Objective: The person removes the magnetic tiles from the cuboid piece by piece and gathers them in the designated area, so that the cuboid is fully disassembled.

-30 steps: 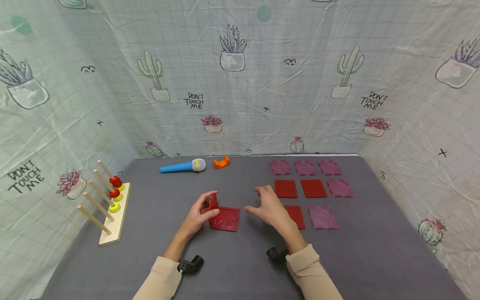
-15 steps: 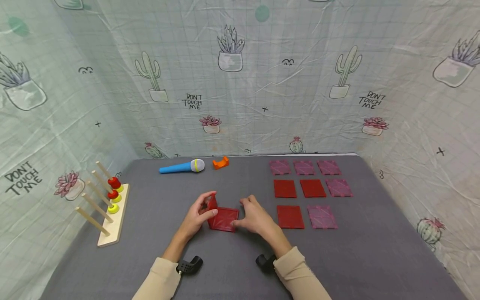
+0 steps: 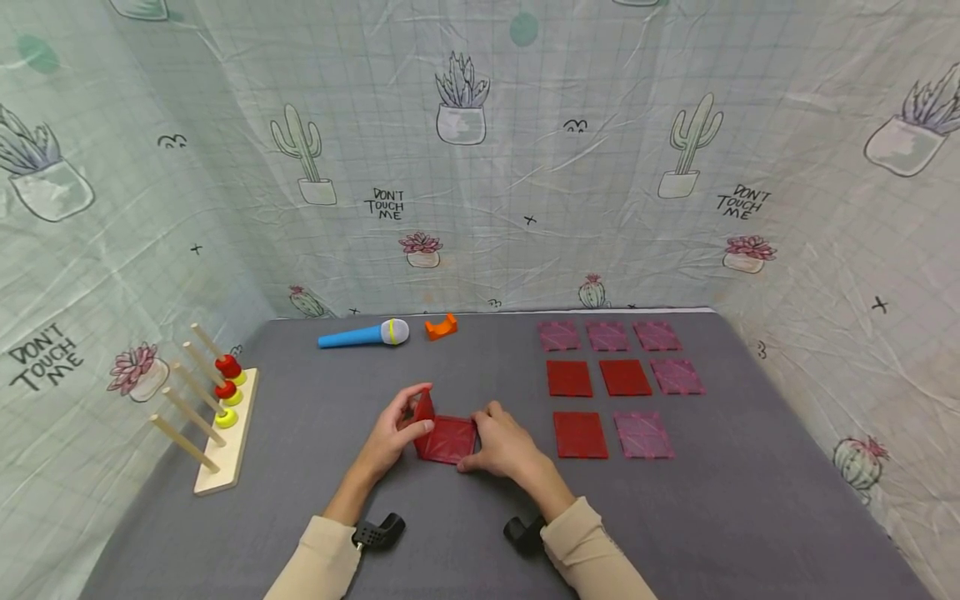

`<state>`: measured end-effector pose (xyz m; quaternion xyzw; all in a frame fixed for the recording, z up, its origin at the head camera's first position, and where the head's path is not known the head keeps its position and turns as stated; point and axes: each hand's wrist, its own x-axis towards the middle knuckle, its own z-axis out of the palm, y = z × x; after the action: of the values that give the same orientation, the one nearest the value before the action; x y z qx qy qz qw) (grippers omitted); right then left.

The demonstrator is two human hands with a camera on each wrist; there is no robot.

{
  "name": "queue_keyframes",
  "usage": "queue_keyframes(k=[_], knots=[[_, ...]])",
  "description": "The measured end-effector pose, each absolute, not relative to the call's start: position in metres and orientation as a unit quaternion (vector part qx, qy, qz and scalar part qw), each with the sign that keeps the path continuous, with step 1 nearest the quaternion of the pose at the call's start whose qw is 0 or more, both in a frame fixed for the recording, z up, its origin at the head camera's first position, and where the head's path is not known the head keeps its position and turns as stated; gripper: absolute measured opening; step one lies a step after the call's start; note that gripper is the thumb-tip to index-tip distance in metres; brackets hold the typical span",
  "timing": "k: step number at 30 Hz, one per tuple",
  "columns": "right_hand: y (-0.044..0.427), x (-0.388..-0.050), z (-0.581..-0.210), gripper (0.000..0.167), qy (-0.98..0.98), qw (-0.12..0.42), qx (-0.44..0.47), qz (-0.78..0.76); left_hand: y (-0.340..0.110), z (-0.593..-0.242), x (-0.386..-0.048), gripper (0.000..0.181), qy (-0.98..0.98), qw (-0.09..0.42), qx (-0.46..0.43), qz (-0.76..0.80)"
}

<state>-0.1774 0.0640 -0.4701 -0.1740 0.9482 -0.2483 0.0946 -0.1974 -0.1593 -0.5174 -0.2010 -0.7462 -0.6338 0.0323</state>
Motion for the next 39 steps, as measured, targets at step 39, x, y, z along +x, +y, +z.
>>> queue_keyframes(k=[39], knots=[[0.100, -0.192, -0.459, 0.049, 0.911, 0.032, -0.104, -0.398, -0.156, -0.521, -0.196, 0.035, -0.724, -0.009, -0.120, -0.680]])
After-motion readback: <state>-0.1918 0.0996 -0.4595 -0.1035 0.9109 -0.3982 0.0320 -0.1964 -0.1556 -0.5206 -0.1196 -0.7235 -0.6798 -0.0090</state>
